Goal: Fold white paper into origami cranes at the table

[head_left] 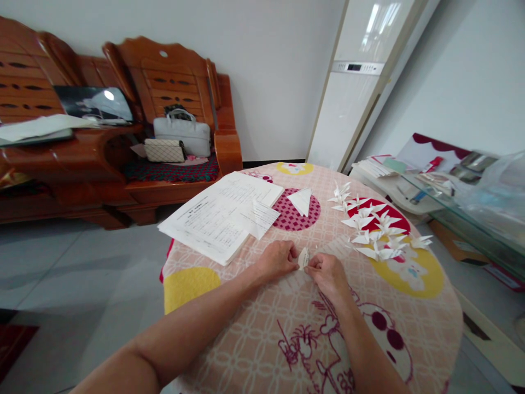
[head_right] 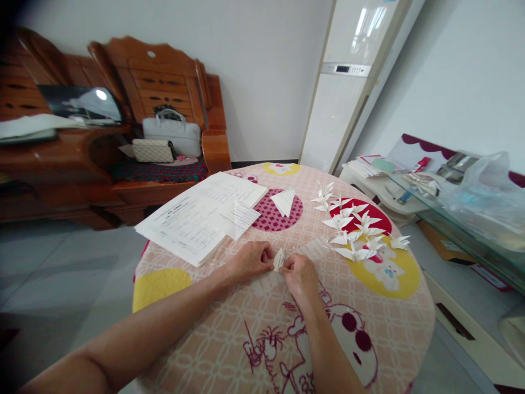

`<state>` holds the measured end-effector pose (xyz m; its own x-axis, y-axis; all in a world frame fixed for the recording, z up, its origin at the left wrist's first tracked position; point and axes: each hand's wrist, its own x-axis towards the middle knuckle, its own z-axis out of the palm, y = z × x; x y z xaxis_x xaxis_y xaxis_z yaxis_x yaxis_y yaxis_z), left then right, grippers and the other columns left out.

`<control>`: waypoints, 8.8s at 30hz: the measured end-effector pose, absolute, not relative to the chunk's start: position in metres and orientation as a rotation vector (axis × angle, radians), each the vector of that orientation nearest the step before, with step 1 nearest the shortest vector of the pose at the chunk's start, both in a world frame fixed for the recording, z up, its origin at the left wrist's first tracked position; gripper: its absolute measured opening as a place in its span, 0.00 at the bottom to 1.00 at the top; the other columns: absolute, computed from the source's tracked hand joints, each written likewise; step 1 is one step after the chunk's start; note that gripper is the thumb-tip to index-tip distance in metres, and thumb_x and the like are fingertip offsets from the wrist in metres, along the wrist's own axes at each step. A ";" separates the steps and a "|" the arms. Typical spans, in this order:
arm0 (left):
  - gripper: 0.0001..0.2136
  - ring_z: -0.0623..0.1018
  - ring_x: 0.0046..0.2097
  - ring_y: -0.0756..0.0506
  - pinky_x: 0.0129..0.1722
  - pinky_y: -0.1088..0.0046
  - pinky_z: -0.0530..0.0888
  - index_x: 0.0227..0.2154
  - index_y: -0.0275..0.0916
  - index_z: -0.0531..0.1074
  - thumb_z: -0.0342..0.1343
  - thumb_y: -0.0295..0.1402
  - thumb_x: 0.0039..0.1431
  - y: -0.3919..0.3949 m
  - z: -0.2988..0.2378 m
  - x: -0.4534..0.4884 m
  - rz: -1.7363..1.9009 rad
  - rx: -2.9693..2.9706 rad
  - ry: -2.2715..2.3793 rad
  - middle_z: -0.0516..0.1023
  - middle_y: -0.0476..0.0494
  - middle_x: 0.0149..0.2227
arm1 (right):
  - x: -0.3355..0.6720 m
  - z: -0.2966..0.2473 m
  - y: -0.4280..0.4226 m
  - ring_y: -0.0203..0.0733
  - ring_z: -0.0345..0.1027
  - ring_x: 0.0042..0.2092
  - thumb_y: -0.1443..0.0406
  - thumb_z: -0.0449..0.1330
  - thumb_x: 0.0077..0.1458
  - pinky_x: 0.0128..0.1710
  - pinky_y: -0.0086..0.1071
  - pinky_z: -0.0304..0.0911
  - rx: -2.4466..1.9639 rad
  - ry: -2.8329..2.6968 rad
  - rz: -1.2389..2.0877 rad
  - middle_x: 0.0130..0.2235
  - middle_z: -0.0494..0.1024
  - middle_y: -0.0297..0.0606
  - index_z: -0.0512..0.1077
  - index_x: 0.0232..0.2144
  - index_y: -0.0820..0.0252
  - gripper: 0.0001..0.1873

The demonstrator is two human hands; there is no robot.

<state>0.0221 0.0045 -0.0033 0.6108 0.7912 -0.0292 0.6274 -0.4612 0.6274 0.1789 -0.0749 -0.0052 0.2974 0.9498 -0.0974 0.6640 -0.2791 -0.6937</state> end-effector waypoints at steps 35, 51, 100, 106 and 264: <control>0.05 0.72 0.32 0.52 0.31 0.79 0.68 0.29 0.34 0.73 0.62 0.31 0.52 -0.004 0.007 0.013 0.874 1.980 0.629 0.73 0.47 0.31 | 0.177 -0.007 -0.085 0.34 0.63 0.21 0.65 0.58 0.51 0.22 0.25 0.55 -1.560 -1.558 0.515 0.17 0.70 0.32 0.70 0.18 0.62 0.12; 0.16 0.65 0.20 0.55 0.19 0.81 0.60 0.25 0.31 0.71 0.63 0.42 0.50 -0.004 0.008 0.013 0.628 1.522 0.637 0.68 0.52 0.18 | 0.168 -0.006 -0.088 0.38 0.71 0.20 0.54 0.63 0.50 0.17 0.27 0.63 -1.295 -1.103 1.275 0.22 0.78 0.39 0.74 0.23 0.65 0.18; 0.13 0.76 0.30 0.50 0.27 0.78 0.71 0.34 0.32 0.70 0.64 0.36 0.51 -0.019 0.009 0.020 0.925 1.385 0.589 0.76 0.44 0.29 | 0.166 0.002 -0.089 0.35 0.65 0.20 0.56 0.58 0.59 0.22 0.28 0.61 -1.149 -1.069 1.127 0.19 0.73 0.33 0.73 0.24 0.62 0.18; 0.14 0.75 0.29 0.51 0.26 0.79 0.71 0.35 0.31 0.71 0.64 0.37 0.52 -0.018 0.010 0.021 0.890 1.278 0.483 0.77 0.43 0.30 | 0.164 0.003 -0.088 0.35 0.64 0.19 0.55 0.58 0.58 0.19 0.28 0.62 -1.024 -0.927 1.279 0.19 0.73 0.33 0.74 0.29 0.63 0.16; 0.13 0.76 0.25 0.51 0.29 0.77 0.72 0.26 0.31 0.77 0.69 0.36 0.44 -0.009 0.007 0.021 0.691 1.061 0.471 0.79 0.43 0.24 | 0.158 0.014 -0.101 0.38 0.72 0.28 0.67 0.58 0.57 0.30 0.29 0.67 -1.343 -1.475 0.102 0.28 0.78 0.37 0.75 0.31 0.58 0.05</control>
<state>0.0207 -0.0089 0.0069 0.7005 0.7132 -0.0261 -0.2850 0.3131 0.9060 0.1584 -0.1012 0.0138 0.2256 0.7483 0.6238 0.6556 0.3570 -0.6654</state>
